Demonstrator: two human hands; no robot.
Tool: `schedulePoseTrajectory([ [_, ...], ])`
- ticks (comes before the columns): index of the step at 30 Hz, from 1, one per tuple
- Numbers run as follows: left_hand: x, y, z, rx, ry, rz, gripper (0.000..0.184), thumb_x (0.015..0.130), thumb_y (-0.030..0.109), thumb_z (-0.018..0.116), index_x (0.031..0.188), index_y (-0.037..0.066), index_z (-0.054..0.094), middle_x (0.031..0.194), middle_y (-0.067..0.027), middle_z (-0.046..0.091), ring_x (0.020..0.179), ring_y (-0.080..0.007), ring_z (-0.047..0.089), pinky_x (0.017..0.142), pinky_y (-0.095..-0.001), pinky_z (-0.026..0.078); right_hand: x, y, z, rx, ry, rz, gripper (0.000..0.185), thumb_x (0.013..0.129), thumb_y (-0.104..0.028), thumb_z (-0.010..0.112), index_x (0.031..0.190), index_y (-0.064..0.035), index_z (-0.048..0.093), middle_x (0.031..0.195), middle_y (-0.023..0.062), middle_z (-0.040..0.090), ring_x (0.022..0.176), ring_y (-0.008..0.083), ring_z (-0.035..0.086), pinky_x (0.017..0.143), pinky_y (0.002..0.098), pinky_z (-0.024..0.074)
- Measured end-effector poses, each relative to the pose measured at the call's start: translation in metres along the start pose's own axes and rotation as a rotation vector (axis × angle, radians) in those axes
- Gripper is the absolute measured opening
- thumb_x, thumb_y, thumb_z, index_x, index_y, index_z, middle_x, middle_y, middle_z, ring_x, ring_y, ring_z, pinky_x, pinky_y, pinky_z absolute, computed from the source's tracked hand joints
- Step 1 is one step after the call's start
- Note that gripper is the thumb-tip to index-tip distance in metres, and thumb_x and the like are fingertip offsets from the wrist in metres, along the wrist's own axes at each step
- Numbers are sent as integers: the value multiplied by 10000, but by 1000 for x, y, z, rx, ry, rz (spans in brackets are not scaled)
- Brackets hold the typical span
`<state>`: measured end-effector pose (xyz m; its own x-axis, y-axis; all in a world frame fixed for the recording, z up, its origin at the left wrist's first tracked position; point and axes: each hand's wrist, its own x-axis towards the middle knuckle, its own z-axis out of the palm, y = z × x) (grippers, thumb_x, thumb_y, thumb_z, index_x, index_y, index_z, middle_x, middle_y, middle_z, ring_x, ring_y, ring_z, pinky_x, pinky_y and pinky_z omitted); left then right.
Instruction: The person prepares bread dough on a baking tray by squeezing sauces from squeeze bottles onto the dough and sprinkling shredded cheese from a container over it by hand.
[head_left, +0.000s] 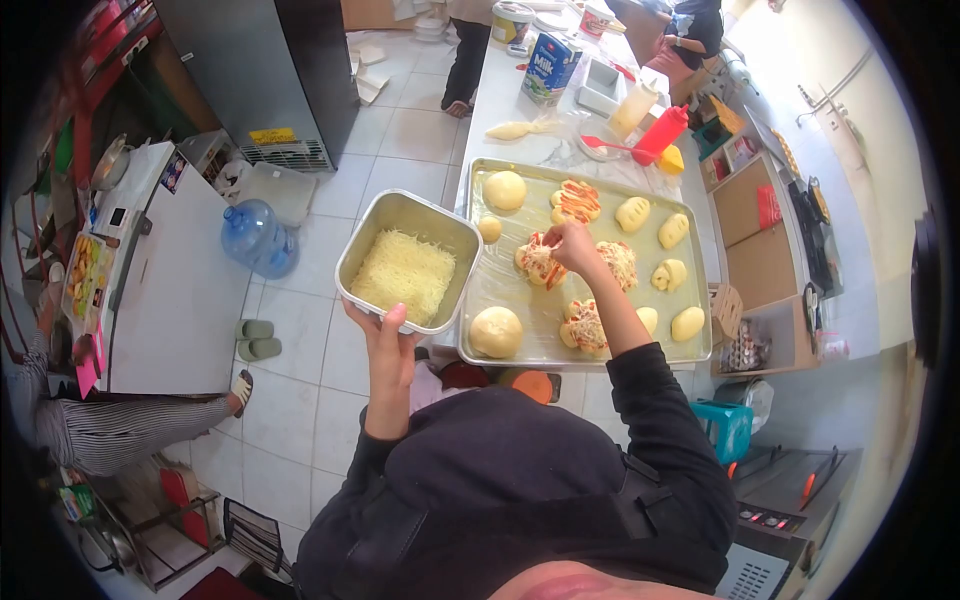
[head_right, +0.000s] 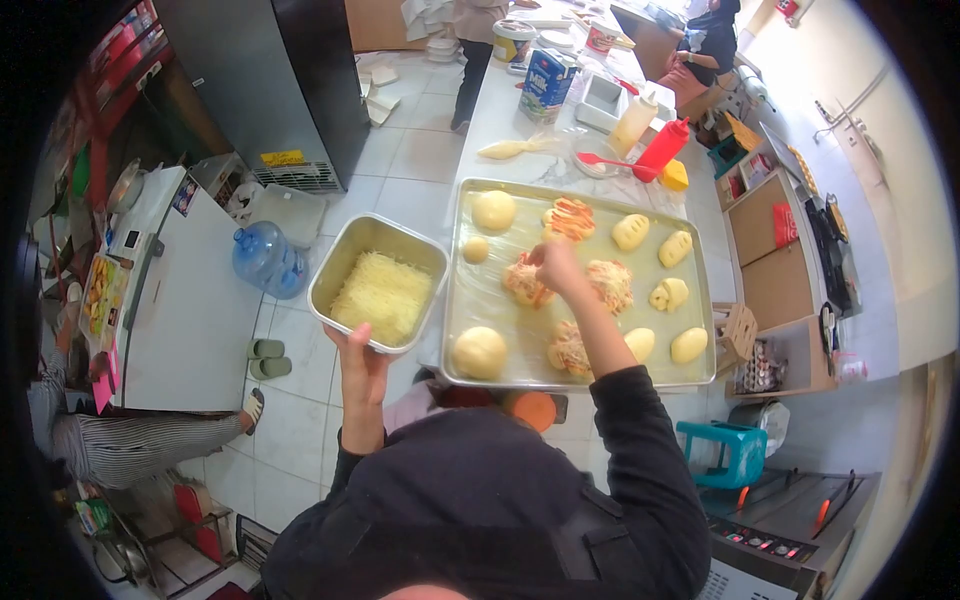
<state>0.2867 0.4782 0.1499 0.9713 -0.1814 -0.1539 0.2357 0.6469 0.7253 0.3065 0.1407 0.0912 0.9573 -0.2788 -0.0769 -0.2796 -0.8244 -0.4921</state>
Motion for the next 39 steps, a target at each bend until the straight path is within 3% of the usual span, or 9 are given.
schedulePoseTrajectory([
  [4, -2, 0, 1, 2, 1, -3, 845, 752, 95, 565, 1361, 261, 2, 1320, -140, 200, 1210, -310, 298, 789, -476, 506, -17, -8, -13, -124, 0, 75, 177, 638, -11, 611, 807, -29, 660, 775, 125, 646, 665, 194, 622, 609, 287, 497],
  [9, -4, -1, 9, 31, -21, -29, 897, 739, 70, 592, 1371, 250, -18, 1324, -130, 211, 1220, -288, 287, 855, -437, 465, -40, -82, -65, 311, 248, -155, 169, 717, -12, 610, 885, -20, 633, 746, 69, 622, 703, 139, 598, 615, 253, 491],
  [13, -4, -21, 11, 107, -109, -6, 984, 712, 38, 633, 1384, 226, -61, 1343, -118, 199, 1238, -272, 262, 966, -414, 357, -71, -172, -86, 459, -34, -532, 249, 717, -43, 643, 962, -14, 602, 846, 84, 605, 743, 158, 593, 663, 265, 495],
  [17, -12, -28, 24, 96, -210, 35, 1030, 695, 31, 661, 1384, 216, -82, 1353, -110, 187, 1250, -262, 241, 1020, -403, 276, -71, -180, -30, -152, -367, -475, 424, 670, -140, 691, 1049, -34, 533, 974, 123, 558, 871, 324, 563, 746, 391, 464],
  [22, -19, -26, 25, 117, -209, -12, 1010, 712, 25, 653, 1382, 223, -75, 1344, -119, 178, 1242, -259, 254, 994, -398, 321, -61, -167, -13, -55, -339, -384, 176, 644, -44, 595, 815, -21, 630, 776, 188, 603, 768, 340, 590, 677, 377, 471],
  [25, -19, -29, 22, 57, -177, -63, 986, 726, 17, 633, 1380, 239, -71, 1339, -128, 186, 1236, -266, 265, 960, -398, 369, -53, -164, -35, 119, -232, -554, 228, 605, -69, 632, 830, -30, 621, 720, 164, 598, 668, 285, 608, 633, 345, 489],
  [26, -19, -30, 21, 57, -168, -73, 975, 733, 17, 624, 1378, 246, -70, 1339, -130, 187, 1233, -269, 271, 944, -402, 388, -54, -165, -49, 189, -252, -536, 185, 648, -49, 640, 830, -23, 619, 715, 118, 613, 641, 193, 624, 575, 278, 483],
  [32, -24, -22, 20, 42, -94, -118, 895, 763, 40, 575, 1370, 252, -49, 1328, -134, 201, 1209, -283, 309, 826, -415, 494, -48, -110, -99, 772, -300, -162, 126, 765, -32, 626, 875, 21, 596, 771, 66, 632, 714, 104, 627, 618, 223, 510],
  [39, -32, -20, 16, 52, 13, -69, 855, 753, 81, 568, 1362, 240, -10, 1313, -134, 214, 1196, -285, 319, 787, -394, 520, -28, 3, -48, 572, -97, 115, 179, 750, -59, 631, 901, 36, 613, 735, 82, 638, 667, 121, 629, 614, 234, 518],
])
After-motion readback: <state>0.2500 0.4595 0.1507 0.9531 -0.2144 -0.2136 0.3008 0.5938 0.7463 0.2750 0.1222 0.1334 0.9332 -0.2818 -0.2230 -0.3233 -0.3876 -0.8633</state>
